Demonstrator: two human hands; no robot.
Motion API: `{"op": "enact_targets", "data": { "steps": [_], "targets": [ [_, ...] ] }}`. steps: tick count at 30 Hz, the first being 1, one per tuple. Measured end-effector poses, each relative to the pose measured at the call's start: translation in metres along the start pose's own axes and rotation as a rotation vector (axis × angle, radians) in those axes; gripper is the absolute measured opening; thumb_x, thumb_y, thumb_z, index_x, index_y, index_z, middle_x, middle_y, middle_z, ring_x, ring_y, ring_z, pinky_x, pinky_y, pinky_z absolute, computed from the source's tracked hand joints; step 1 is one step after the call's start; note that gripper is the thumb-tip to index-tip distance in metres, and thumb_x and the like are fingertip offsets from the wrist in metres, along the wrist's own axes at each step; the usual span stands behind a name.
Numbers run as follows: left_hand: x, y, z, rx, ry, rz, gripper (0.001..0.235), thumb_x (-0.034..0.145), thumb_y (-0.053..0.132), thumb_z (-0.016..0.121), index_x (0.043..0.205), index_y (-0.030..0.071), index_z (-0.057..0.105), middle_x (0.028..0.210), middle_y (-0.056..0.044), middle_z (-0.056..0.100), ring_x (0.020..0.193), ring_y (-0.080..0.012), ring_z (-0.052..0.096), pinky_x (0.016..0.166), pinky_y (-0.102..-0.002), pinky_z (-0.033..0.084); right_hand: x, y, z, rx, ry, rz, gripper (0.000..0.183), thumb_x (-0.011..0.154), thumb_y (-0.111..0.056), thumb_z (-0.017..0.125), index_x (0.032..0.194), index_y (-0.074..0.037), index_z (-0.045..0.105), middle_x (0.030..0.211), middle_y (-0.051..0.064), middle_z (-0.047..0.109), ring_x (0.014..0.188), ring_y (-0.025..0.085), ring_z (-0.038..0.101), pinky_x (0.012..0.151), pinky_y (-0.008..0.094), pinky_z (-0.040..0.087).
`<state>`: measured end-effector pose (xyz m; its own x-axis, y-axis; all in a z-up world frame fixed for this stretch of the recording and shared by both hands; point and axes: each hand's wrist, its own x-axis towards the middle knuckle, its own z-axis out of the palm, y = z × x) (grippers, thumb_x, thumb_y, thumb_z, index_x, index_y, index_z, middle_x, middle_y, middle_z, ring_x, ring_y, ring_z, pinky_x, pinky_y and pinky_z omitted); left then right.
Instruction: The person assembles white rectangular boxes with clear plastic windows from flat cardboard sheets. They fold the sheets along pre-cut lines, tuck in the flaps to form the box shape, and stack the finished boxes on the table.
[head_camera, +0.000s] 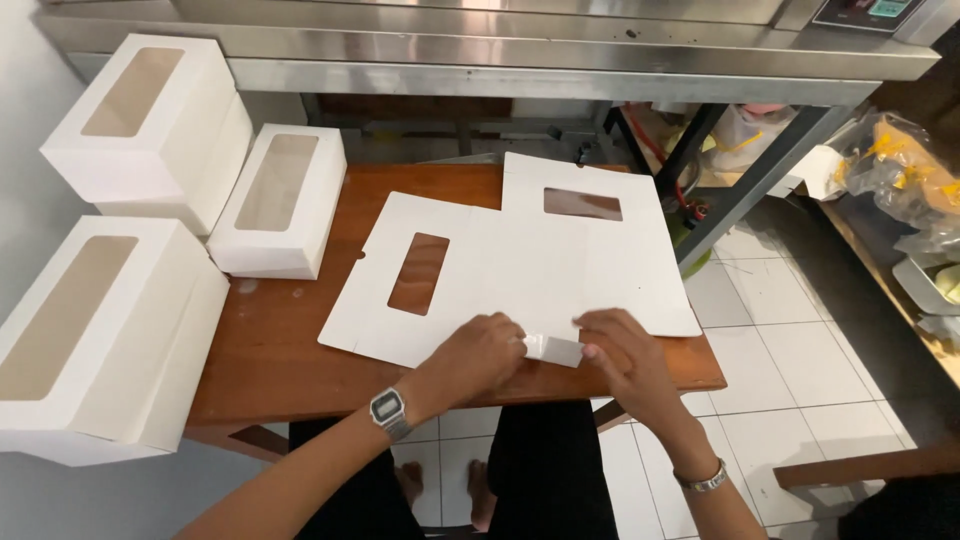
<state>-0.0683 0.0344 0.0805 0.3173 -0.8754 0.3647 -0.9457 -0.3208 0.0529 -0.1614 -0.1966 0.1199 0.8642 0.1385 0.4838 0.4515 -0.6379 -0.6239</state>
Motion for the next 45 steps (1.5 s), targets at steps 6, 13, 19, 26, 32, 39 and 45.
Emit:
{"op": "enact_targets", "data": {
  "steps": [6,13,19,26,32,39,45],
  "targets": [
    [-0.058,0.049,0.020,0.399,0.035,-0.094,0.116,0.083,0.089,0.034,0.164,0.010,0.007,0.168,-0.029,0.005,0.155,-0.0478,0.009,0.125,-0.057,0.013,-0.007,-0.015,0.013,-0.241,-0.270,0.007,0.027,0.098,-0.030,0.063,0.115,-0.010,0.068,0.103,0.002,0.059,0.070,0.017,0.060,0.062,0.031,0.051],
    [-0.054,0.030,0.013,0.070,0.051,-0.011,0.099,0.083,0.071,0.062,0.151,0.002,0.043,0.158,-0.030,0.036,0.148,-0.0517,0.029,0.120,-0.062,0.025,-0.025,-0.022,0.030,-0.419,-0.315,-0.241,0.024,0.097,-0.028,0.068,0.112,-0.009,0.066,0.105,0.003,0.060,0.060,0.022,0.061,0.048,0.036,0.046],
    [-0.027,0.015,-0.009,-0.082,-0.040,0.107,0.081,0.088,0.070,0.054,0.141,0.008,0.055,0.144,-0.025,0.053,0.136,-0.0479,0.045,0.106,-0.058,0.039,0.028,0.030,-0.008,-0.136,-0.065,0.331,0.042,0.096,-0.040,0.055,0.077,-0.008,0.074,0.092,-0.001,0.084,0.047,0.008,0.049,0.046,0.024,0.039],
    [0.108,-0.131,0.028,-0.231,0.060,-0.149,0.055,0.093,0.029,0.071,0.142,0.008,0.056,0.138,-0.017,0.057,0.136,-0.0376,0.048,0.105,-0.047,0.046,0.126,0.084,-0.020,-0.472,-0.337,0.479,0.075,0.081,-0.037,0.085,0.137,0.005,0.060,0.125,0.026,0.063,0.123,0.044,0.059,0.103,0.050,0.051],
    [0.150,-0.170,0.051,-0.327,-0.277,-0.281,0.084,0.063,0.049,0.096,0.135,0.023,0.064,0.125,-0.009,0.064,0.127,-0.0350,0.054,0.101,-0.044,0.052,0.164,0.144,-0.014,-0.399,-0.604,0.572,0.066,0.063,-0.040,0.096,0.113,-0.004,0.072,0.099,0.016,0.067,0.098,0.033,0.066,0.086,0.043,0.053],
    [0.165,-0.207,0.084,-0.247,-0.361,-0.293,0.087,0.055,0.051,0.100,0.131,0.023,0.068,0.114,-0.003,0.072,0.109,-0.0252,0.068,0.091,-0.040,0.055,0.196,0.107,-0.015,-0.284,-0.687,0.364,0.039,0.080,-0.039,0.082,0.079,-0.004,0.067,0.074,0.010,0.064,0.078,0.027,0.063,0.078,0.036,0.046],
    [0.176,-0.197,0.064,-0.241,-0.366,-0.211,0.045,0.063,0.032,0.097,0.103,0.020,0.081,0.096,-0.009,0.076,0.093,-0.0348,0.073,0.085,-0.041,0.058,0.216,0.116,0.008,-0.561,-0.862,0.310,0.051,0.076,-0.045,0.084,0.117,-0.014,0.077,0.102,0.006,0.074,0.111,0.027,0.068,0.098,0.046,0.052]
  ]
}}
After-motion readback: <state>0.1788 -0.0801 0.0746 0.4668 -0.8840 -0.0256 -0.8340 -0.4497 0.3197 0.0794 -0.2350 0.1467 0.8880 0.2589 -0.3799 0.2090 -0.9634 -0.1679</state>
